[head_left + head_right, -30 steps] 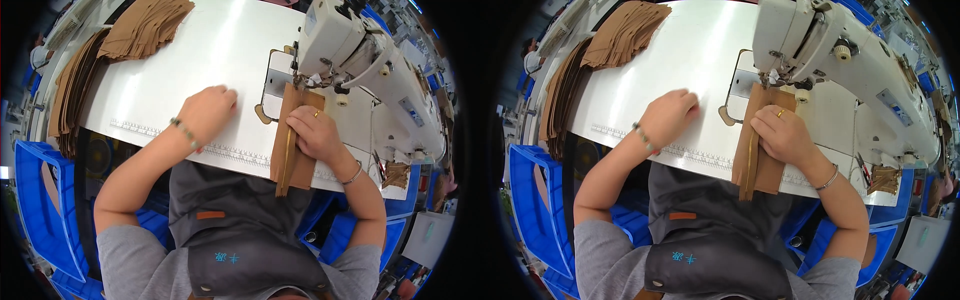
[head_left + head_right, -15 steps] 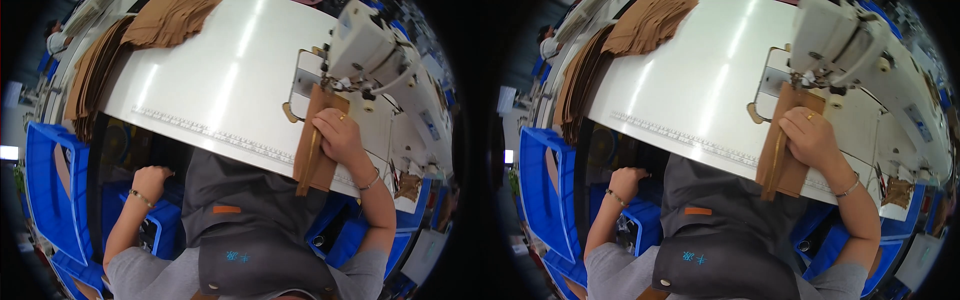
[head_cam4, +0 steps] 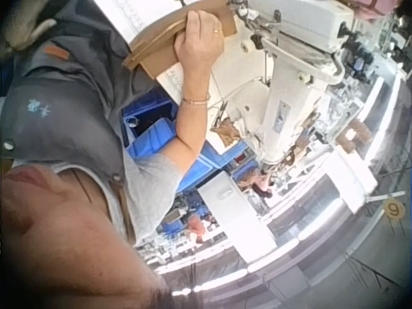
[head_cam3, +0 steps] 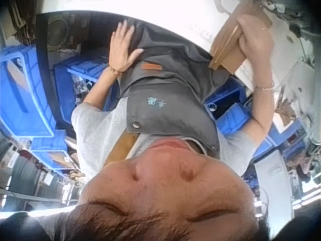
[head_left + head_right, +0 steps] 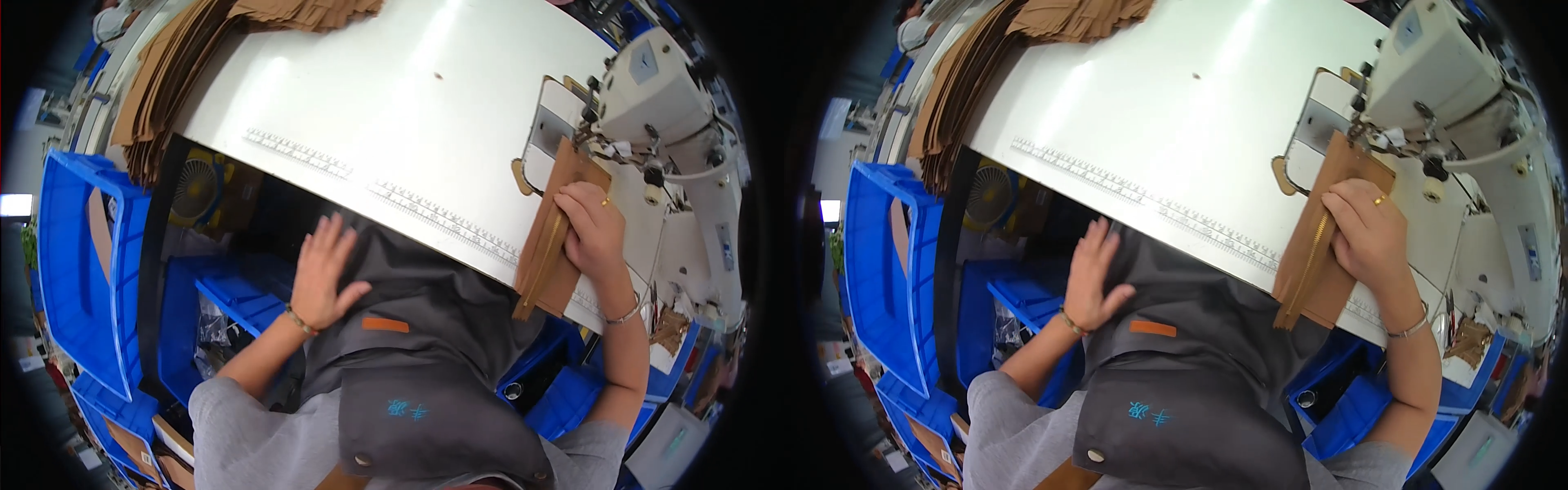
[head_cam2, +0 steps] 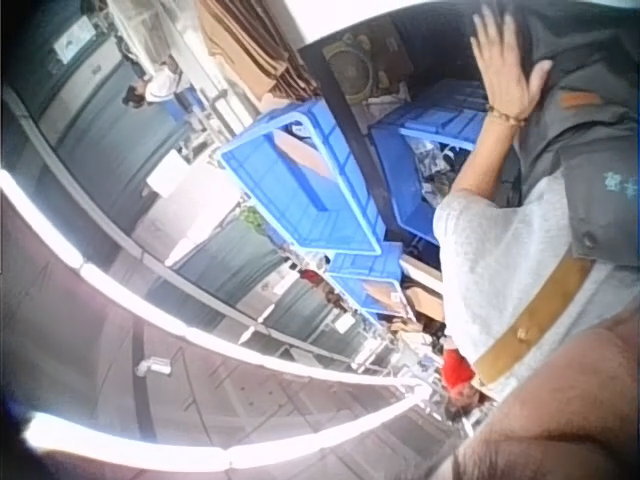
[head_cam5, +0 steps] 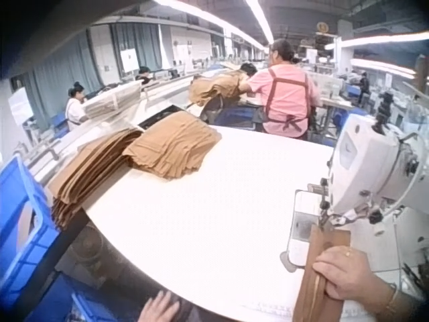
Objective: Sewing zippers onto leather panels using an industrial sewing machine in a workshop environment.
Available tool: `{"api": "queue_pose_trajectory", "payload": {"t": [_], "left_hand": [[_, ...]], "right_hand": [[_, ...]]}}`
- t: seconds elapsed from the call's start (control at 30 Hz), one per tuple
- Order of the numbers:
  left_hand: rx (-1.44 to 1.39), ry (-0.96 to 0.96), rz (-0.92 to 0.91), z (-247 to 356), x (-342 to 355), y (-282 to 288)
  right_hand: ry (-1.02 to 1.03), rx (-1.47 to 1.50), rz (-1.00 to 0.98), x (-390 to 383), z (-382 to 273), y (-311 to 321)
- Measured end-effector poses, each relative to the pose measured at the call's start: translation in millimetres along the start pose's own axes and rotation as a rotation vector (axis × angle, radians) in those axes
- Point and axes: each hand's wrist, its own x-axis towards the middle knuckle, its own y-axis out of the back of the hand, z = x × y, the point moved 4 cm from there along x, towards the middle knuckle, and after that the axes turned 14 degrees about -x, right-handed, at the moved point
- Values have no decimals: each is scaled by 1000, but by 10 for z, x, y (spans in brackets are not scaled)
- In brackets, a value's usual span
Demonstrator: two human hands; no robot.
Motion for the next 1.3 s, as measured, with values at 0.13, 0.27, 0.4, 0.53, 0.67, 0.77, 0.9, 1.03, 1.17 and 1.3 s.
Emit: {"api": "queue_pose_trajectory", "payload": {"t": [0.13, 0.27, 0.4, 0.53, 0.67, 0.77, 0.9, 1.03, 1.17, 1.3], "left_hand": [[-315, 907, -386, -405, -96, -197], [331, 593, -924, -301, 81, 328], [-128, 157, -696, 728, 729, 795], [-69, -420, -319, 1631, 1500, 670], [93, -860, -101, 1989, 2185, 127], [164, -873, -127, 2049, 2485, -132], [129, -795, -288, 2021, 2516, -173], [160, -812, -227, 1992, 2455, -178], [168, -821, -237, 1973, 2467, -184], [130, -803, -241, 1976, 2486, -161]], "right_hand": [[14, 20, 40, 0, 12, -3], [-4, 12, 57, -29, 6, -2], [20, -23, 94, -67, 6, 9], [69, -42, 192, -92, -4, 24], [77, -43, 199, -101, -6, -8], [79, -27, 172, -114, 31, -15], [26, -8, 65, -173, 127, 43], [-89, -126, -43, -179, 247, 57], [-282, -393, -134, -149, 550, 63], [-364, -453, -79, -235, 624, 263]]}}
